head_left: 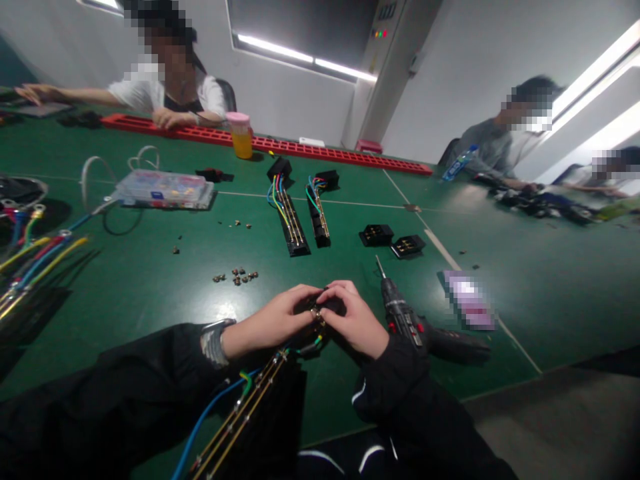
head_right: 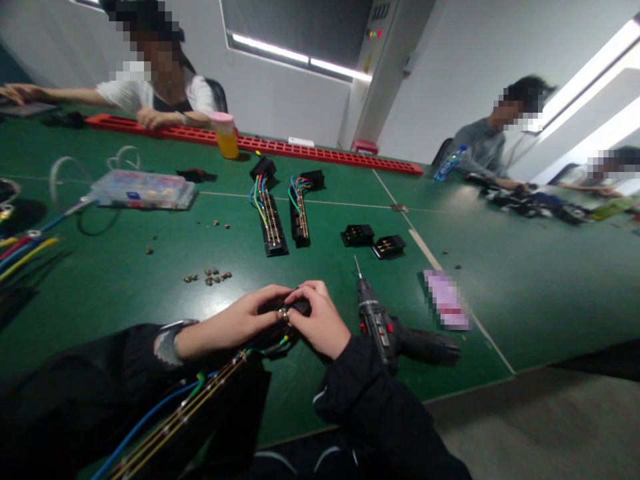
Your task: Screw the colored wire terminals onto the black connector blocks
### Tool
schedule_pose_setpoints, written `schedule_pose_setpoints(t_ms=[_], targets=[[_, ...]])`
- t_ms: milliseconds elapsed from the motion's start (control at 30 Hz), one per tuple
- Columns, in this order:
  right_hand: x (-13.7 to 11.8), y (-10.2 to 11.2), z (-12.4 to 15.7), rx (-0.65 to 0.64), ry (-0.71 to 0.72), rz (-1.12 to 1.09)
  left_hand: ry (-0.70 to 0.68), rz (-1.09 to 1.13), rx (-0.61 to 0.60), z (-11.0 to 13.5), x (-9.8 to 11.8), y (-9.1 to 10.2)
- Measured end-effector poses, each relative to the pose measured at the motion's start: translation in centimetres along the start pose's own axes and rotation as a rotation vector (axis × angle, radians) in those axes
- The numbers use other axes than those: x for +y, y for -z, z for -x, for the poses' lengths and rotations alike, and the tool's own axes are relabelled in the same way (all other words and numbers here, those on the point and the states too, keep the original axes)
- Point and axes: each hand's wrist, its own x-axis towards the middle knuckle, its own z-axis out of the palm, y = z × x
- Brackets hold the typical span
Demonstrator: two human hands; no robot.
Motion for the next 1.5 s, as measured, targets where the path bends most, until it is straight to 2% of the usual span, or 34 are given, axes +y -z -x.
schedule_pose_setpoints(t_ms=[333,500,567,667,767,800,867,933,1033,1233,1367,1500], targets=[[0.2,0.0,0.2,0.015,0.021,0.036,-0.021,-0.014,0.023,0.1,-0.2,-0.2],[-0.7,0.0,1.1,0.042,0.039,0.106,0.012,-0.004,0.028,0.4,-0.4,-0.4],[-1.3,1.1,2.0,0.050,0.050,0.152,0.020,-0.014,0.038,0.4,-0.4,-0.5],[-1.3,4.7,4.1,0.101,0.052,0.245,0.021,-0.042,0.053,0.5,0.0,-0.5],[0.6,9.2,7.0,0.228,0.036,0.379,0.033,-0.055,0.052,0.5,0.2,-0.4],[1.5,10.5,8.0,0.259,0.044,0.513,0.037,-0.059,0.051,0.4,0.3,-0.4],[3.5,12.2,9.9,0.253,0.070,0.638,0.043,-0.062,0.048,0.4,0.3,-0.4],[5.2,12.9,11.5,0.251,0.096,0.670,0.037,-0.058,0.046,0.3,0.2,-0.4],[6.5,12.7,13.1,0.280,0.138,0.684,0.016,-0.056,0.047,0.3,0.2,-0.4],[6.8,12.5,13.9,0.330,0.197,0.722,0.028,-0.070,0.050,0.4,0.2,-0.5],[6.4,13.5,13.6,0.215,0.239,0.799,0.021,-0.075,0.057,0.4,0.0,-0.5],[6.2,15.6,13.3,0.070,0.269,0.852,0.012,-0.081,0.053,0.4,-0.2,-0.5]])
